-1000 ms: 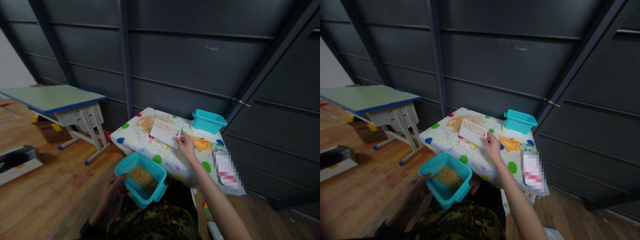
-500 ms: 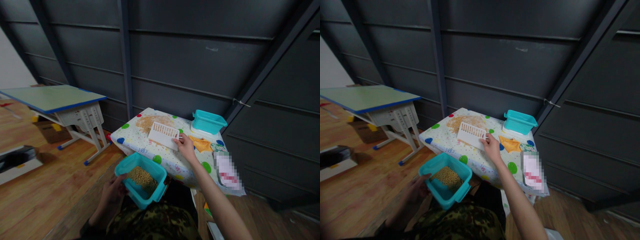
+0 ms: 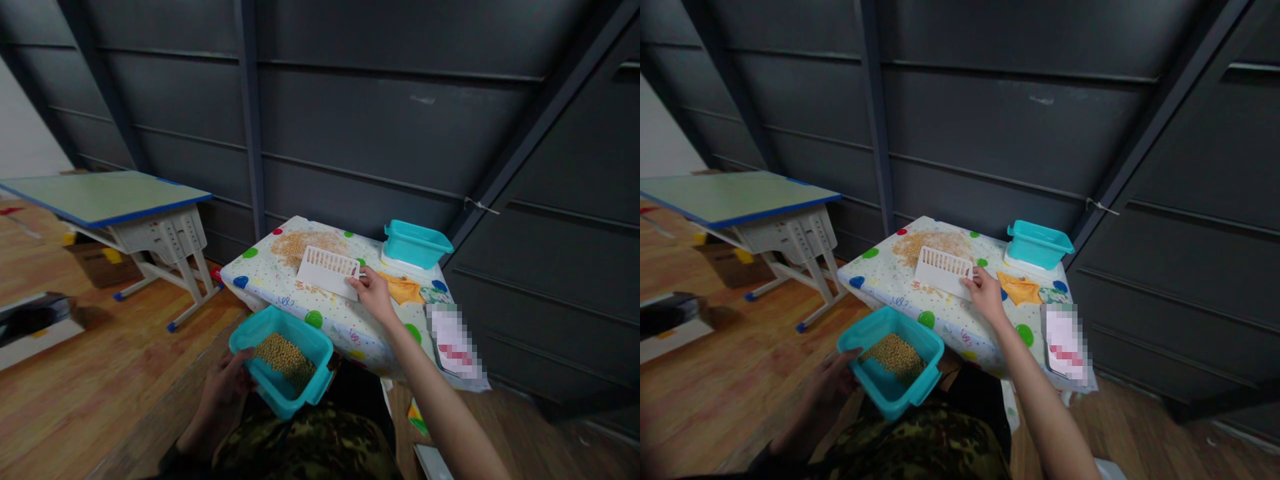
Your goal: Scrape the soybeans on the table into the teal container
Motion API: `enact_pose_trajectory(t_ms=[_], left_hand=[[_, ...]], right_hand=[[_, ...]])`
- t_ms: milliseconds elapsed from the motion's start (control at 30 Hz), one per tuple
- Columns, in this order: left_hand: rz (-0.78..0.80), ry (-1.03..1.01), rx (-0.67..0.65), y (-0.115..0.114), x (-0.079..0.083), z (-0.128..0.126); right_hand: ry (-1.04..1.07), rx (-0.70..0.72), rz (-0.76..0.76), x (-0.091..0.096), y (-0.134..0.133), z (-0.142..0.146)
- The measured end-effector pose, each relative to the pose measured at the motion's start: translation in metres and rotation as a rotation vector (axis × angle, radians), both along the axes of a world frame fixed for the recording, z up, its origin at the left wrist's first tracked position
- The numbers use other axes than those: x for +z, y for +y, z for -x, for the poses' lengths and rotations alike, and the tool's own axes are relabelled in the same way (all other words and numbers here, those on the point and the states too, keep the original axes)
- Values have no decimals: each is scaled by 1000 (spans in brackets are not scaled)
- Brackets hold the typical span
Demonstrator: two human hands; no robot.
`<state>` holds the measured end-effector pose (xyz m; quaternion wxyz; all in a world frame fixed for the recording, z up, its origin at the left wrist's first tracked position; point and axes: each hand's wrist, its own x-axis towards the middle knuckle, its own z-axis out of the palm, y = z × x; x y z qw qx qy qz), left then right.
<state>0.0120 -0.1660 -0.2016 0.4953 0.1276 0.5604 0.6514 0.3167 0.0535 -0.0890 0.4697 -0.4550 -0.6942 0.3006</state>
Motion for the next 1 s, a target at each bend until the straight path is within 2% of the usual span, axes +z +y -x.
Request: enact_pose_trajectory(t_ms=[367, 567, 867, 1000], left_hand=[[8, 26, 58, -1, 9, -2], [-15, 15, 38, -1, 5, 1], [-28, 14, 29, 1, -5, -7], [-45, 3, 23, 2, -11, -9]], right_hand=[[-26, -5, -21, -4, -10, -4], [-8, -80, -35, -11, -29, -19], [175, -183, 140, -18, -50, -49], [220, -218, 201, -27, -57, -52]])
